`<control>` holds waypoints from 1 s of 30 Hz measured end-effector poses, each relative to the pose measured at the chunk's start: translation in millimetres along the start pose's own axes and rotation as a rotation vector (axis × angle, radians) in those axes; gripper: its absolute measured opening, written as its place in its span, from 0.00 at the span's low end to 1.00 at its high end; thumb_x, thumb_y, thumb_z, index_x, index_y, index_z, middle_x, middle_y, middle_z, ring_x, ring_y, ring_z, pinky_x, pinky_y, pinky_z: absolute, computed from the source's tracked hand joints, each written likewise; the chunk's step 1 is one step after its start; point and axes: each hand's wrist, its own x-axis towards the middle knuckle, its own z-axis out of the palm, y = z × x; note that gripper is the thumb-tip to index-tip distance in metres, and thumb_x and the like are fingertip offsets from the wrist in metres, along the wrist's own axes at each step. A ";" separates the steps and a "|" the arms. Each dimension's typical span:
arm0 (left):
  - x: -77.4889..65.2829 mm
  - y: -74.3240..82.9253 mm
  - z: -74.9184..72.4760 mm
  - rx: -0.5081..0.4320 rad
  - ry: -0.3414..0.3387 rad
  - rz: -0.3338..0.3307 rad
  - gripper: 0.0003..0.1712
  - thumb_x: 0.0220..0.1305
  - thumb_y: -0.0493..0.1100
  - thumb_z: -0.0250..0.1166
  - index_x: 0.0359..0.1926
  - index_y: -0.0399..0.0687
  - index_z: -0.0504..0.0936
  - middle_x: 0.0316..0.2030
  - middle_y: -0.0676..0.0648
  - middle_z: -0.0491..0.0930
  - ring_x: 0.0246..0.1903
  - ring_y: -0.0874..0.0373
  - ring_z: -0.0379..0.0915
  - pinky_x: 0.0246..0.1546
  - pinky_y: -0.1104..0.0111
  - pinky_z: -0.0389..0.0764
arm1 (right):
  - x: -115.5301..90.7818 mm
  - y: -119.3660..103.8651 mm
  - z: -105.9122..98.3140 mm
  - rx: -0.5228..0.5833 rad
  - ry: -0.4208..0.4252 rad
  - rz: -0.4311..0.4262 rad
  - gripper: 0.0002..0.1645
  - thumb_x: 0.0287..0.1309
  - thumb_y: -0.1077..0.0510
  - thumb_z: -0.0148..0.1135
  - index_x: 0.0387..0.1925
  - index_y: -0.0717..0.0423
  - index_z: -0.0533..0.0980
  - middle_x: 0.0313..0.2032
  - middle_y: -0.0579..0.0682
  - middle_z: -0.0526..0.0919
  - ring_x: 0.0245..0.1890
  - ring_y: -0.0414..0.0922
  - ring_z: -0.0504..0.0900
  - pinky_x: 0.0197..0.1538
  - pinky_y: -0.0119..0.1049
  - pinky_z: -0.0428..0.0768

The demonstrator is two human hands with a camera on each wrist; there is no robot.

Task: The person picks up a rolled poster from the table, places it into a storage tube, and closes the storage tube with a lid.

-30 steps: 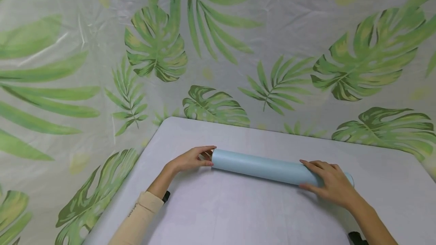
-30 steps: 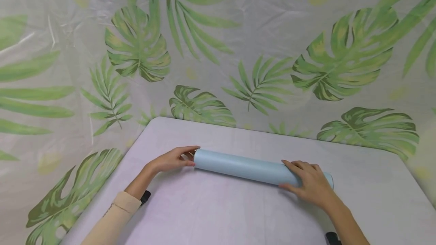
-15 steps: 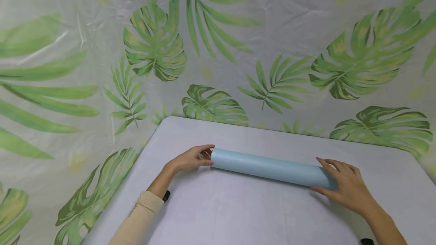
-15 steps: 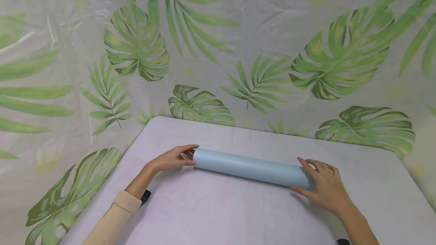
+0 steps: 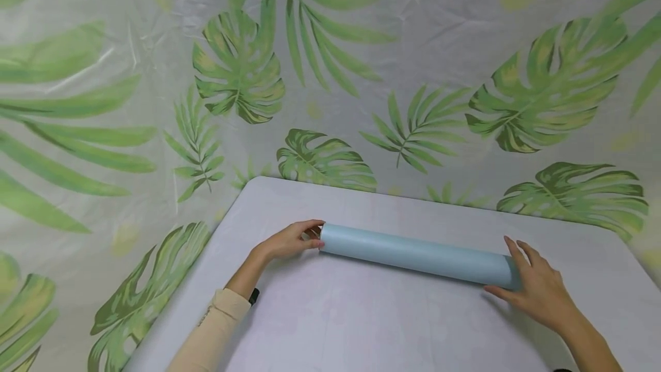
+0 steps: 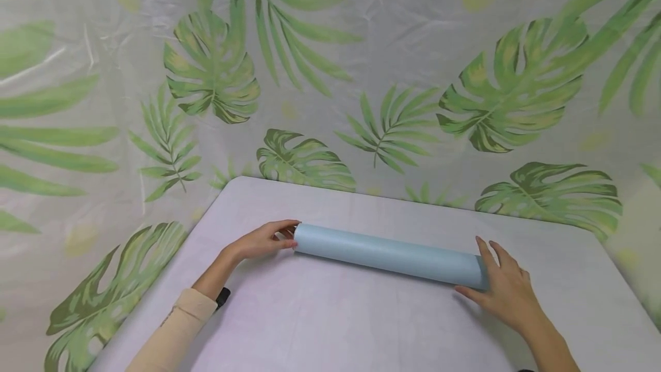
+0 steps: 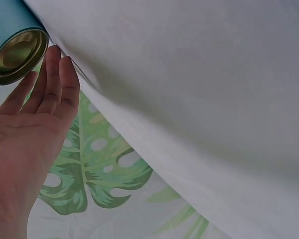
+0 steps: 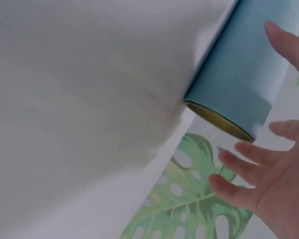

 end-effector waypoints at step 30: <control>5.1 4.3 -3.3 0.025 0.043 -0.010 0.35 0.79 0.51 0.58 0.77 0.37 0.62 0.64 0.39 0.78 0.64 0.45 0.74 0.65 0.50 0.76 | 0.1 17.3 -9.4 0.083 -0.190 0.184 0.74 0.63 0.34 0.69 0.80 0.69 0.31 0.66 0.88 0.55 0.56 0.86 0.66 0.45 0.76 0.74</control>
